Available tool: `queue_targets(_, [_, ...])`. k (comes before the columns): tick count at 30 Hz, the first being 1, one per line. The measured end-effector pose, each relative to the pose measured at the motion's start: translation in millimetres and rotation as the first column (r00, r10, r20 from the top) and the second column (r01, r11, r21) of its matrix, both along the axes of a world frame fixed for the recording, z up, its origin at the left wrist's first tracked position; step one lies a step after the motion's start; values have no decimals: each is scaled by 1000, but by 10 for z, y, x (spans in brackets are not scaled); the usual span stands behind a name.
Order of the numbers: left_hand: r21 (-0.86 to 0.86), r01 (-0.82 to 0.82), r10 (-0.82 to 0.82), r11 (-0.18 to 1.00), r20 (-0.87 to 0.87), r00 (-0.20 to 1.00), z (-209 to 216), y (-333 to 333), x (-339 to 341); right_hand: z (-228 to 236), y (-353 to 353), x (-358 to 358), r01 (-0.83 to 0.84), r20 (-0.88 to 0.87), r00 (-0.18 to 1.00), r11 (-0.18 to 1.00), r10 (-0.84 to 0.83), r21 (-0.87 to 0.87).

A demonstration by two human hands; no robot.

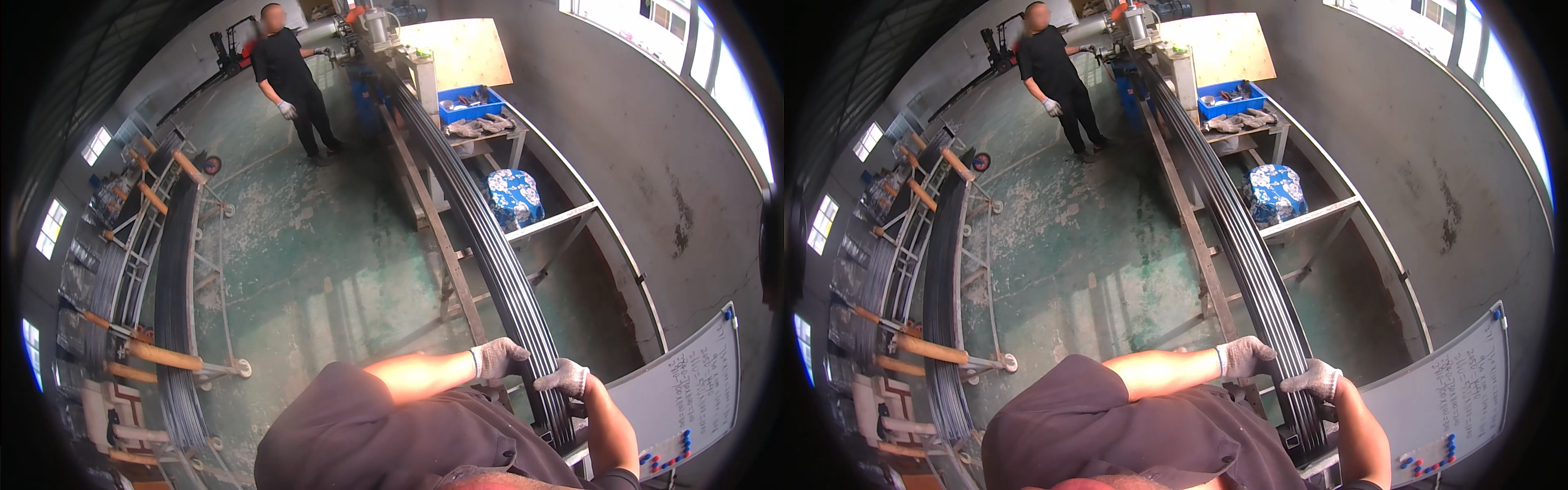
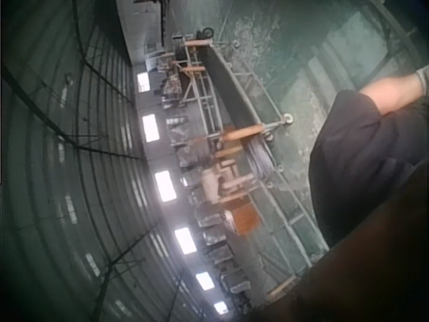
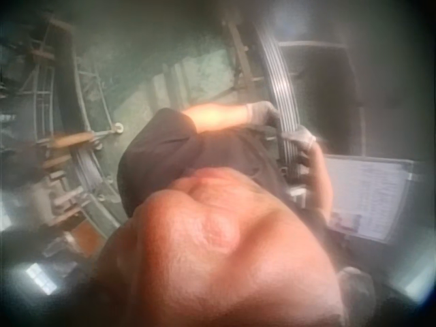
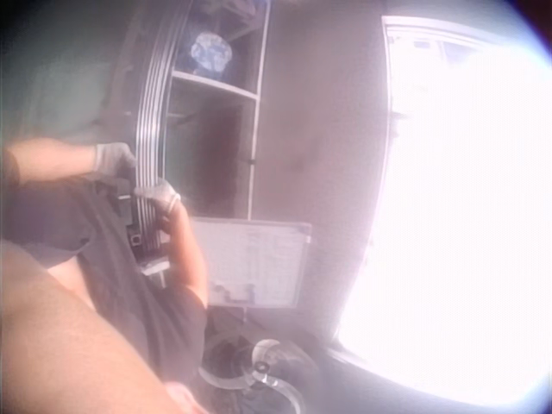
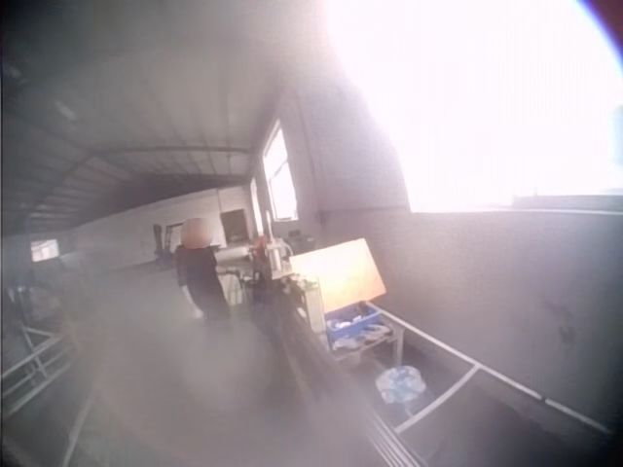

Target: The person carries a bundle of long metal rods and places them on a rack. They then walk through the workshop, unwrap a red metal frame from plastic, and later handle a single metal rod, positioning it into a machine and adjusting the machine's controls.

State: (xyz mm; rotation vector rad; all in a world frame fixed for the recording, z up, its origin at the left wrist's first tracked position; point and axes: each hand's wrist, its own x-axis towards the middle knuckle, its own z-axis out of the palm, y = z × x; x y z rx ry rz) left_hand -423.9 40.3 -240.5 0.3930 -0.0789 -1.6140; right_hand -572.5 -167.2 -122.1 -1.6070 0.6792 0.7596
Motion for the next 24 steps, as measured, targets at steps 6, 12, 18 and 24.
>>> queue_targets(6, [-8, 12, -13, 1000, -28, 1000, -31, -4, -5, 25, 5, -9, 27, -3, 1000, 999, -27, 29])
queue_targets(12, [16, 33, -32, 999, -71, 997, 78, 19, 23, -13, -24, -14, 19, -15, 1000, 1000, -19, 25])
queue_targets(18, [27, -3, 4, 1000, -31, 1000, 102, 22, 0, -26, -21, -17, 15, -13, 1000, 1000, -14, 15])
queue_targets(24, [47, -16, 17, 999, -17, 1000, 168, 15, -13, -78, -48, -16, 22, -38, 999, 999, -21, 27])
